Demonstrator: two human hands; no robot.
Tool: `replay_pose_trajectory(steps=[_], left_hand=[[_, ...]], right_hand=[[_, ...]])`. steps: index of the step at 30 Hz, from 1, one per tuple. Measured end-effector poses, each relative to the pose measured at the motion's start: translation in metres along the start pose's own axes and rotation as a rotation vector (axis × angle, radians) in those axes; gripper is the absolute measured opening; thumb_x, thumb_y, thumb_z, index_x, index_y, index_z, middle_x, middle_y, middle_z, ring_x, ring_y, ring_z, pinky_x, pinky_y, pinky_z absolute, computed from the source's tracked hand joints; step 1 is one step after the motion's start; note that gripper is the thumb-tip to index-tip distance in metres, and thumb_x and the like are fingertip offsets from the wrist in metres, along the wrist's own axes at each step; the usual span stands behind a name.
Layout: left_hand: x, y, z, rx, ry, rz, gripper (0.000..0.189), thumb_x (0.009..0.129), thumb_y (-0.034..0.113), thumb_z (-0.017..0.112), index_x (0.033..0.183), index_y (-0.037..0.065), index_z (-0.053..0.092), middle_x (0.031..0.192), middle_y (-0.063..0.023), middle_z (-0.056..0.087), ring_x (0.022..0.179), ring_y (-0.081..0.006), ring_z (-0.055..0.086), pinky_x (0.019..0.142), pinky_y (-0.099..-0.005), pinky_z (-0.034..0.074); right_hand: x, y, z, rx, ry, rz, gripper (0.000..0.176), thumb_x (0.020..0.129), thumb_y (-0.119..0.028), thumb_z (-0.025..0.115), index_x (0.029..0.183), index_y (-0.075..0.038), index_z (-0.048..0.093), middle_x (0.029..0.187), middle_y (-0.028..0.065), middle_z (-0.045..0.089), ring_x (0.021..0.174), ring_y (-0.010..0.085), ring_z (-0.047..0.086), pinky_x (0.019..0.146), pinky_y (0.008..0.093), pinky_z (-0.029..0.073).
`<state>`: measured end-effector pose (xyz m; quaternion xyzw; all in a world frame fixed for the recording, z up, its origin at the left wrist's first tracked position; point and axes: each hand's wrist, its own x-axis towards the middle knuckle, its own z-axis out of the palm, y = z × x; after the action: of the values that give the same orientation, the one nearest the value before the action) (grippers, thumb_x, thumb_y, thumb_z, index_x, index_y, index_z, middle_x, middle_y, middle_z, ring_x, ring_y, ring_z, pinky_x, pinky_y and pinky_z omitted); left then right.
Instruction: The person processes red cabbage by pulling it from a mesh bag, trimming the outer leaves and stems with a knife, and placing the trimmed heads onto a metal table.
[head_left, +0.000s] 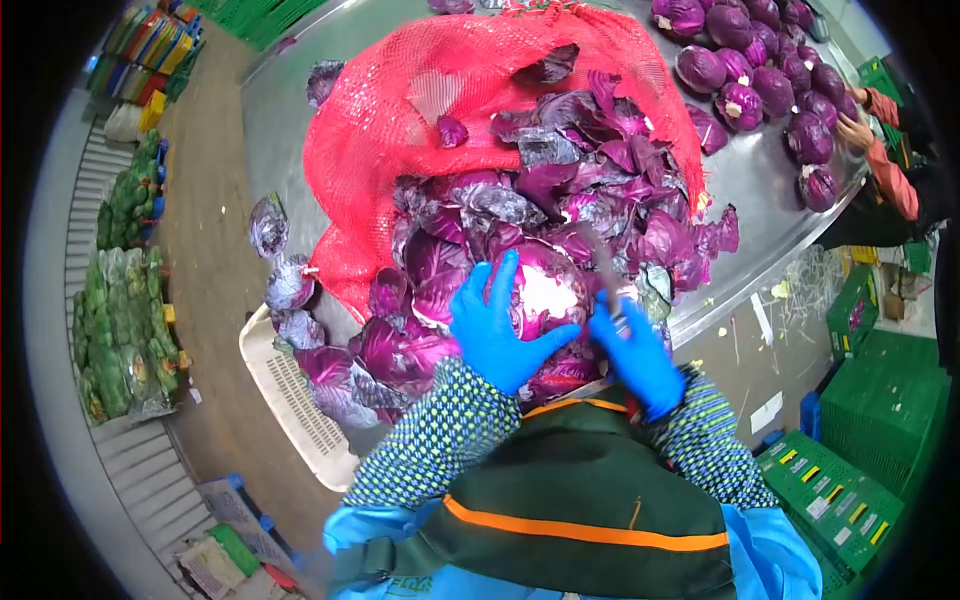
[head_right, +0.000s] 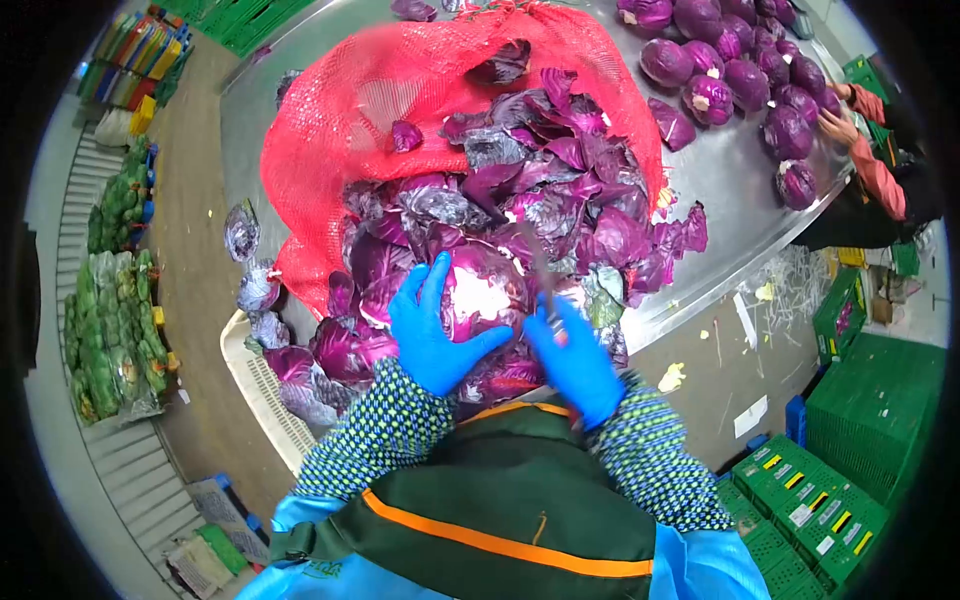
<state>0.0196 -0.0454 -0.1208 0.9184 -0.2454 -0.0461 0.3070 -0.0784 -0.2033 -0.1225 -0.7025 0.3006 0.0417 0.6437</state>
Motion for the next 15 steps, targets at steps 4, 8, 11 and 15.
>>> replay_pose_trajectory(steps=[4, 8, 11, 15], left_hand=[[-0.020, 0.006, -0.009, -0.071, -0.030, -0.030, 0.104, 0.060, 0.037, 0.083, 0.143, 0.011, 0.026, 0.126, -0.0254, 0.034, 0.116, -0.0382, 0.035, 0.098, -0.0478, 0.031], [-0.033, -0.001, -0.030, 0.093, -0.165, 0.266, 0.102, 0.056, 0.032, 0.084, 0.140, 0.007, 0.031, 0.123, -0.0208, 0.042, 0.113, -0.0384, 0.041, 0.103, -0.0480, 0.030], [-0.001, 0.001, -0.015, -0.168, -0.245, 0.227, 0.109, 0.051, 0.035, 0.086, 0.139, 0.003, 0.029, 0.138, -0.0266, 0.031, 0.129, -0.0428, 0.030, 0.105, -0.0507, 0.027], [-0.009, 0.027, 0.001, -0.029, -0.162, 0.170, 0.117, 0.051, 0.042, 0.085, 0.143, 0.008, 0.022, 0.143, -0.0259, 0.023, 0.129, -0.0452, 0.026, 0.104, -0.0532, 0.026]], right_hand=[[0.004, 0.001, 0.016, 0.414, 0.038, 0.187, 0.042, 0.091, -0.026, 0.055, 0.128, -0.008, 0.047, 0.105, 0.0031, 0.055, 0.077, 0.0093, 0.053, 0.044, 0.0234, 0.043], [0.052, 0.016, -0.016, 0.069, -0.074, -0.272, 0.036, 0.092, -0.022, 0.053, 0.124, -0.005, 0.049, 0.105, 0.0027, 0.057, 0.074, 0.0081, 0.053, 0.054, 0.0230, 0.046], [0.044, 0.008, -0.024, 0.060, -0.004, -0.202, 0.032, 0.091, -0.013, 0.053, 0.121, -0.002, 0.050, 0.104, 0.0076, 0.058, 0.087, 0.0146, 0.056, 0.078, 0.0272, 0.045], [0.003, -0.004, -0.035, -0.318, 0.208, -0.569, 0.040, 0.090, -0.007, 0.054, 0.130, -0.008, 0.050, 0.093, 0.0120, 0.057, 0.085, 0.0196, 0.058, 0.078, 0.0268, 0.045]])
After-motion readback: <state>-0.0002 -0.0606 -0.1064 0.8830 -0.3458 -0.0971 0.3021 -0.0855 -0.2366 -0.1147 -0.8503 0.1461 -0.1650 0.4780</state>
